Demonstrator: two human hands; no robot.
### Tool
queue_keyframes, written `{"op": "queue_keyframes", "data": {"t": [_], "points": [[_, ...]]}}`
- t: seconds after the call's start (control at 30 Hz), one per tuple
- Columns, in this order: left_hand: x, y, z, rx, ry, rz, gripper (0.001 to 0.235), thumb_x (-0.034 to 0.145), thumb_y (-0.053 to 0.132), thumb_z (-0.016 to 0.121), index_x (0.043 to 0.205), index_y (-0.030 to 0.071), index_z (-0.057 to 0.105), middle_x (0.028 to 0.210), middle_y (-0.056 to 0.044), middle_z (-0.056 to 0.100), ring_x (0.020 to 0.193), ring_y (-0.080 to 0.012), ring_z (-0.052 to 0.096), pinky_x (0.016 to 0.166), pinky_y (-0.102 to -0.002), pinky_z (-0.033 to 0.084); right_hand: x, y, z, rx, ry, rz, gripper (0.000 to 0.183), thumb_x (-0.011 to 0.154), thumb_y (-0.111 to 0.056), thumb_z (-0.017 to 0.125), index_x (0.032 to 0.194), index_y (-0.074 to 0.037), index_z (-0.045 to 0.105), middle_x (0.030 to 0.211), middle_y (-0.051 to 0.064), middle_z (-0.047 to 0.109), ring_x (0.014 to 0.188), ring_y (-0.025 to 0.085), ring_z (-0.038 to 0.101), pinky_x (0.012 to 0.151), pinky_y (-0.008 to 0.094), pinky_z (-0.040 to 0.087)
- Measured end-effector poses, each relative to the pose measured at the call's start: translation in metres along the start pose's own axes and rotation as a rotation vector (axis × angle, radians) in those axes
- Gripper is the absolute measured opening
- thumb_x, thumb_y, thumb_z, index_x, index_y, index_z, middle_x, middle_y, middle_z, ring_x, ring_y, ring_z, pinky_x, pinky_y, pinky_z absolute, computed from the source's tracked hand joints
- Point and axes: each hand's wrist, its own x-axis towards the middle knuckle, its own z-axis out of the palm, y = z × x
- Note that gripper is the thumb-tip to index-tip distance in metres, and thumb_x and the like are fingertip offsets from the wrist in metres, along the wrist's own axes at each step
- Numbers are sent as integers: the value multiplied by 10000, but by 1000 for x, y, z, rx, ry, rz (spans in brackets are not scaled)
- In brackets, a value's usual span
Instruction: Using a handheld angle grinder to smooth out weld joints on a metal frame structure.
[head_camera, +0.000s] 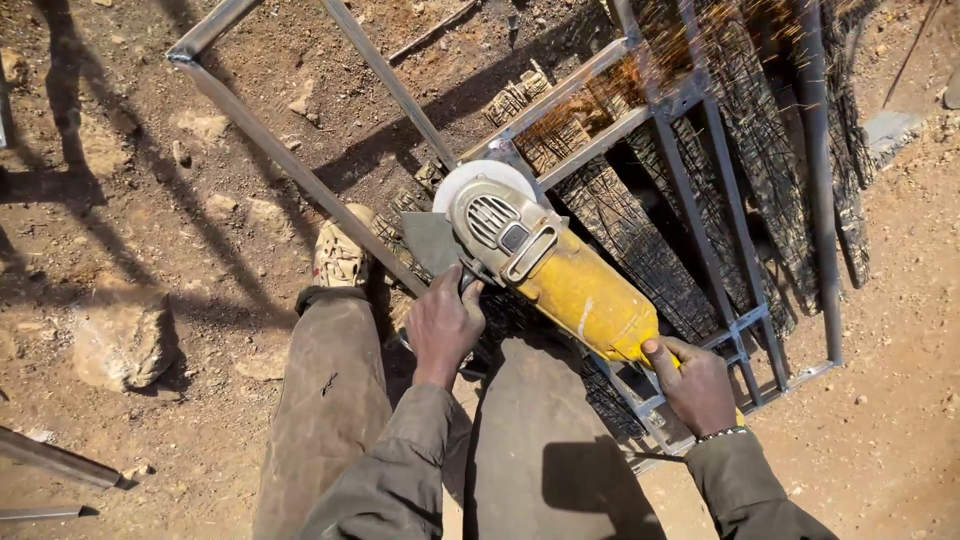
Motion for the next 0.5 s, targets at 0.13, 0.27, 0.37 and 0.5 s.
{"op": "queue_keyframes", "data": {"t": [0.13, 0.27, 0.37, 0.5], "points": [[-5, 11, -12, 66, 7, 0, 441, 939, 355, 601, 1321, 139, 645, 1109, -164, 744, 868, -496, 687, 619, -602, 489, -8, -4, -5, 34, -56, 105, 802, 845, -730, 329, 1149, -166, 811, 961, 120, 806, 540, 188, 565, 480, 335, 394], [-2, 9, -18, 2, -65, -38, 467, 965, 408, 543, 1321, 120, 632, 1219, -170, 705, 971, -512, 686, 803, -621, 519, -5, -1, 3, 83, -10, 94, 604, 936, -653, 431, 1102, -219, 817, 879, 135, 791, 791, 320, 696, 682, 417, 523], [-7, 17, -31, 6, -122, -47, 462, 992, 447, 523, 1294, 114, 632, 1149, -194, 715, 969, -503, 706, 842, -607, 546, -12, -5, -1, 175, 20, 128, 414, 1036, -580, 540, 1062, -284, 829, 859, 155, 779, 932, 425, 726, 853, 495, 564], [-6, 17, -41, 12, -111, -61, 465, 1007, 446, 533, 1319, 120, 644, 1143, -192, 727, 905, -399, 744, 786, -491, 570, -10, -14, 6, 243, 5, 125, 420, 1027, -563, 555, 1025, -255, 841, 850, 140, 793, 934, 413, 739, 842, 486, 564]]}}
